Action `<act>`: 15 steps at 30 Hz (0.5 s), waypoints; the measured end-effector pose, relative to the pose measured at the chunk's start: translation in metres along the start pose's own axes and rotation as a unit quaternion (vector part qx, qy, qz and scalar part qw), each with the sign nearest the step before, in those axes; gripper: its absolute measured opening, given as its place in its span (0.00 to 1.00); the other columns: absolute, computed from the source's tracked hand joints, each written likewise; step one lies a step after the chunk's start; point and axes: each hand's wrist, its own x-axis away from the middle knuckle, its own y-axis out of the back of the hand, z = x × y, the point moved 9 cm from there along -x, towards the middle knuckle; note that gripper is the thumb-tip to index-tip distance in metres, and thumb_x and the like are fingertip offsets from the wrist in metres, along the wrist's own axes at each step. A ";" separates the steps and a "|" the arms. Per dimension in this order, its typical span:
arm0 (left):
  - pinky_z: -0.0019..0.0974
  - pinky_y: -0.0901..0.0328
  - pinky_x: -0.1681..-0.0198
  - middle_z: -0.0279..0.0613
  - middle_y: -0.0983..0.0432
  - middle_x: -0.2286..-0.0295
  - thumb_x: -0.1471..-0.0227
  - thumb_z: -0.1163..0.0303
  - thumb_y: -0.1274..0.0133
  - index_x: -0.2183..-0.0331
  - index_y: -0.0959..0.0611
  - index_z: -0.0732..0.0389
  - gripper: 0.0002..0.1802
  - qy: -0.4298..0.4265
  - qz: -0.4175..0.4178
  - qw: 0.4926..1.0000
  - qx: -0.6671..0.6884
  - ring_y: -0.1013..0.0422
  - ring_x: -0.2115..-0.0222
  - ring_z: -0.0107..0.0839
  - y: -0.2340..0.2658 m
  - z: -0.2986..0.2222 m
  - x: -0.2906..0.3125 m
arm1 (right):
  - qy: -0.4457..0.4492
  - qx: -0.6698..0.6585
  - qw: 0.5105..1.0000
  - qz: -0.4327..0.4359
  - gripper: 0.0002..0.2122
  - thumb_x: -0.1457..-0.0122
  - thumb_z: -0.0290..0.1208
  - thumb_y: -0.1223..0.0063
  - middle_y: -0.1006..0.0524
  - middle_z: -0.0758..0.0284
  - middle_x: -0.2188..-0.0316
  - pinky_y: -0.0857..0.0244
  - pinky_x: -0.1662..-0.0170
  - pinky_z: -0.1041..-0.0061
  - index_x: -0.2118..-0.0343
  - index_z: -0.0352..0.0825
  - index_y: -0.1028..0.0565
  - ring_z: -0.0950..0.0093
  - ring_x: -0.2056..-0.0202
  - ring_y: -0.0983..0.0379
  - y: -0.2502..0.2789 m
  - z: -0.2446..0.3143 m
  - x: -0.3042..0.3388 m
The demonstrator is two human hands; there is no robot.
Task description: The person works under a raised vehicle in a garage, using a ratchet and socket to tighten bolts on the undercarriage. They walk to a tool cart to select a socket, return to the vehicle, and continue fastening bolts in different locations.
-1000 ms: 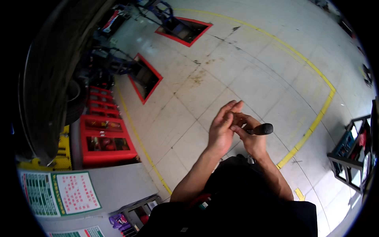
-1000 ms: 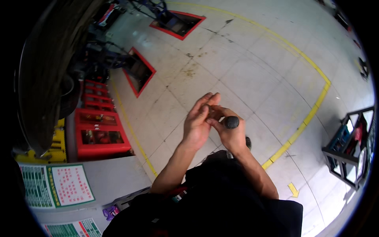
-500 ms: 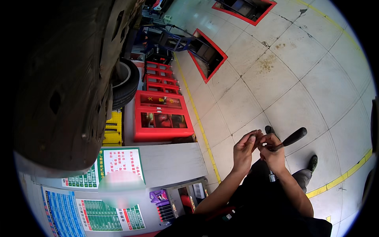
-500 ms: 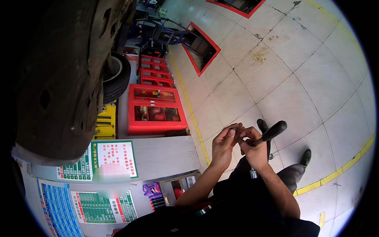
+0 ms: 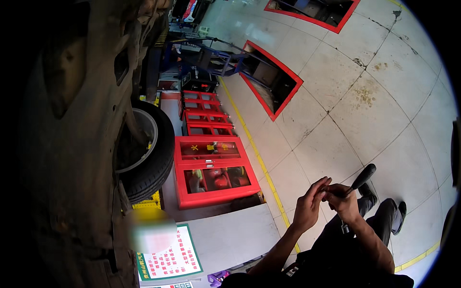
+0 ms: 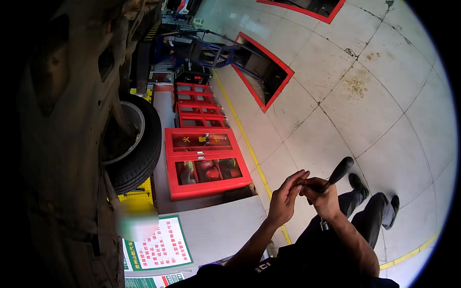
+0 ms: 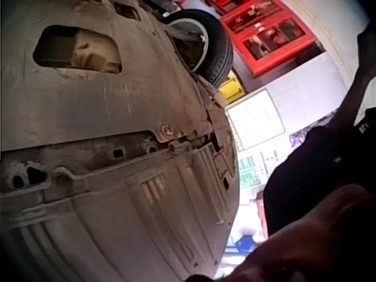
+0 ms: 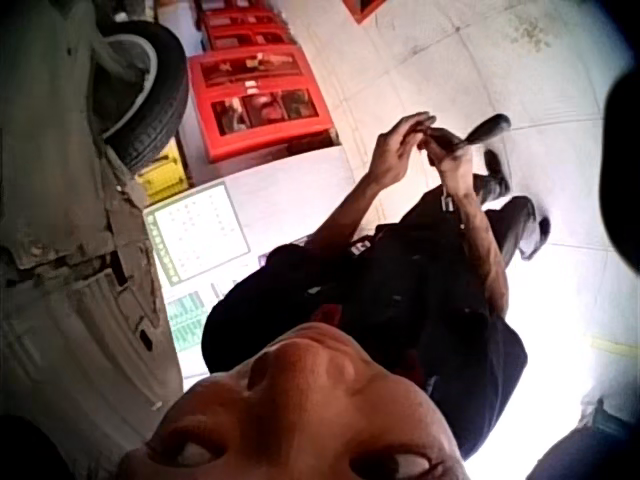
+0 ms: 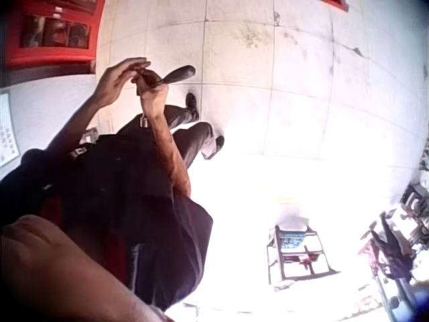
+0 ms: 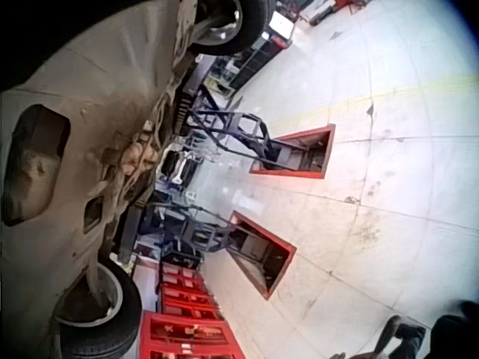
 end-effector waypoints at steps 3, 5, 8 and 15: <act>0.36 0.38 0.41 0.49 0.28 0.46 0.33 0.73 0.60 0.42 0.35 0.66 0.19 0.021 0.015 1.000 0.016 0.31 0.45 0.33 0.053 0.007 -0.042 | -0.045 -0.087 0.995 0.016 0.07 0.41 0.27 0.39 0.24 0.69 0.77 0.43 0.80 0.84 0.65 0.29 0.22 0.84 0.81 0.34 -0.034 0.007 -0.055; 0.36 0.38 0.40 0.49 0.28 0.46 0.32 0.72 0.61 0.43 0.35 0.67 0.19 0.058 0.037 0.994 0.083 0.32 0.44 0.34 0.085 0.019 -0.071 | -0.046 -0.107 0.993 0.011 0.07 0.40 0.28 0.41 0.23 0.69 0.76 0.43 0.80 0.84 0.64 0.29 0.22 0.84 0.82 0.34 -0.045 0.012 -0.092; 0.40 0.30 0.47 0.55 0.24 0.53 0.32 0.69 0.59 0.50 0.32 0.68 0.15 0.058 -0.062 0.989 0.122 0.24 0.53 0.42 0.150 0.027 -0.119 | -0.047 -0.074 0.996 0.007 0.08 0.39 0.29 0.42 0.24 0.69 0.76 0.44 0.79 0.85 0.63 0.28 0.22 0.85 0.82 0.35 -0.052 0.039 -0.149; 0.46 0.33 0.42 0.59 0.27 0.50 0.34 0.73 0.57 0.50 0.28 0.67 0.13 -0.041 -0.317 0.933 0.167 0.28 0.48 0.46 0.362 -0.036 -0.230 | 0.032 0.027 0.993 0.108 0.07 0.37 0.27 0.45 0.23 0.69 0.75 0.43 0.78 0.85 0.62 0.29 0.21 0.86 0.80 0.35 -0.093 0.130 -0.341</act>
